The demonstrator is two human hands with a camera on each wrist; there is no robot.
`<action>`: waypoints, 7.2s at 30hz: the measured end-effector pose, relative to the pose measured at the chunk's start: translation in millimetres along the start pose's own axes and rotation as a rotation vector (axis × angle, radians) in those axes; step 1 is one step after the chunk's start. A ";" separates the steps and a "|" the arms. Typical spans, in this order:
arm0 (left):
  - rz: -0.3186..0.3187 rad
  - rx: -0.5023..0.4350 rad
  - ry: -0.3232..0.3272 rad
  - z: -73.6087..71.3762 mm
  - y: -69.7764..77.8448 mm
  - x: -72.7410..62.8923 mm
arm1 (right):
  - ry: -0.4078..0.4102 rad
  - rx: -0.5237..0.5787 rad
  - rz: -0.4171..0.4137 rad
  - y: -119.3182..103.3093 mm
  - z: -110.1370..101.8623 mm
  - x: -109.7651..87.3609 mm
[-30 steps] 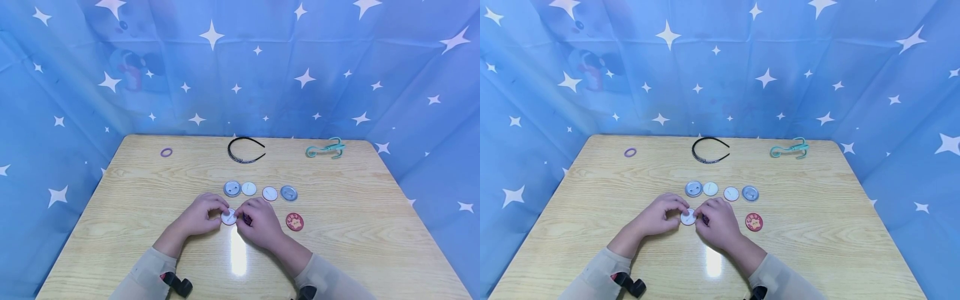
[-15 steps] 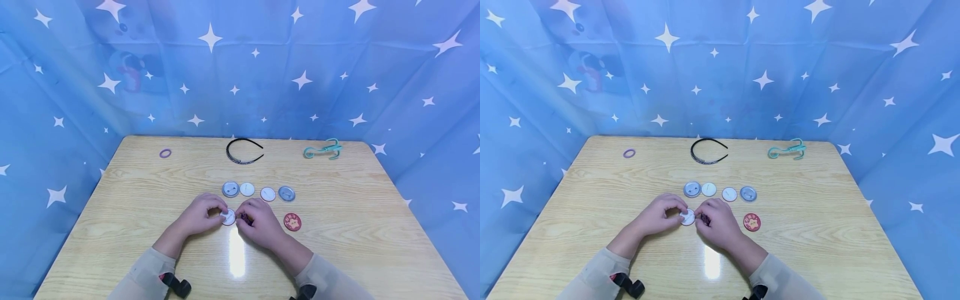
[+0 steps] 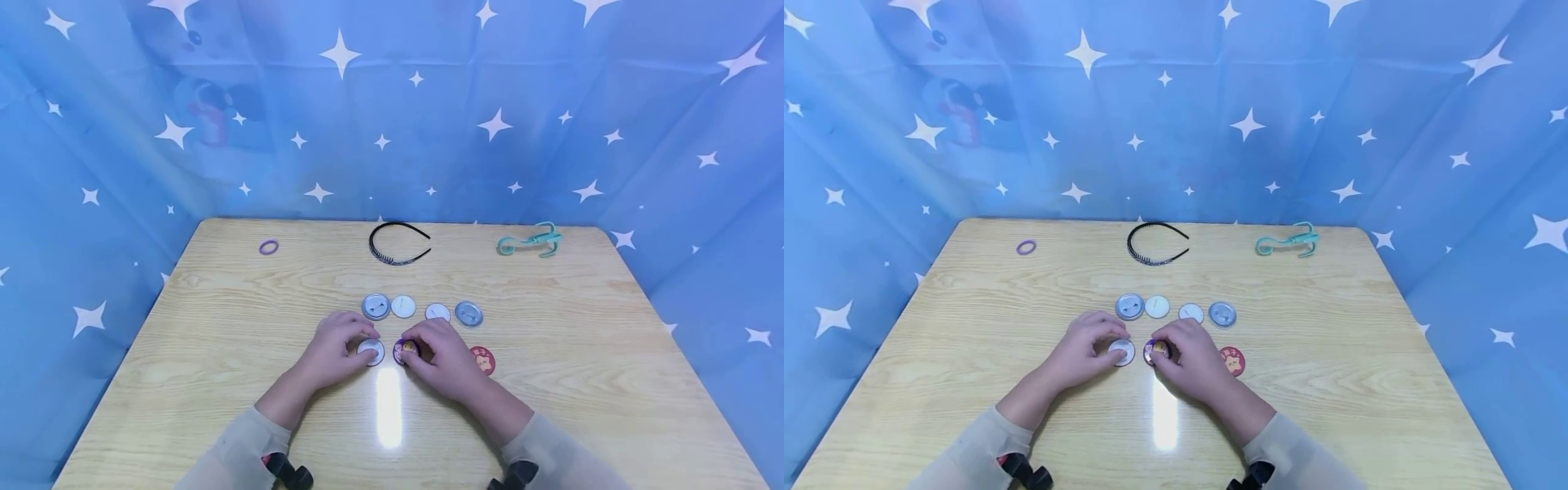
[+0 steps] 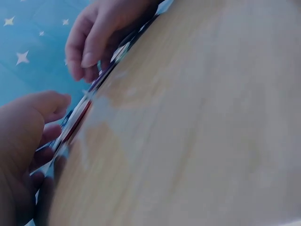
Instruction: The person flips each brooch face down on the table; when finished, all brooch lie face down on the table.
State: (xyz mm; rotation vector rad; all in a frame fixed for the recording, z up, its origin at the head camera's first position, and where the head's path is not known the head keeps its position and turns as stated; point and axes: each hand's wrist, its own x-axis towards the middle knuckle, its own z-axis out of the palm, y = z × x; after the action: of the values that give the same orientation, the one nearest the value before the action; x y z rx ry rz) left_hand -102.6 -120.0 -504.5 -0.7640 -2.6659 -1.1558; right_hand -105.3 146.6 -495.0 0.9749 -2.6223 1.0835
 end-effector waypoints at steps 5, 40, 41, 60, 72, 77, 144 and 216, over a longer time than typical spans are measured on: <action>-0.006 0.083 0.029 9.6 9.8 -2.3 | -0.006 -0.042 0.030 -2.4 1.6 2.4; -0.050 0.166 -0.025 20.0 15.2 0.8 | -0.031 -0.189 -0.004 -1.8 4.4 -1.8; -0.048 0.167 -0.023 20.4 14.8 1.0 | -0.034 -0.190 -0.001 -2.1 4.1 -1.7; -0.018 0.115 0.019 19.8 16.5 -0.1 | -0.022 -0.135 0.018 -3.2 3.1 -2.2; -0.021 0.095 0.029 20.0 16.8 0.7 | -0.023 -0.080 0.032 -2.5 2.9 -1.4; -0.022 0.090 0.028 20.8 15.9 0.3 | -0.018 -0.070 0.022 -2.1 3.6 -2.2; -0.007 -0.026 0.122 22.1 15.4 1.3 | -0.027 0.111 0.015 -4.1 1.6 -1.8; 0.146 0.199 0.022 29.6 19.2 12.6 | 0.377 0.543 0.078 -0.5 -4.4 1.8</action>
State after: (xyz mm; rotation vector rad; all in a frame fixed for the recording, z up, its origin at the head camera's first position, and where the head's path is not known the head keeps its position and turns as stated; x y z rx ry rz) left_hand -101.7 -82.8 -508.7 -0.8861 -2.6063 -0.8439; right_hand -106.8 148.3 -490.9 0.6549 -2.1157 1.8487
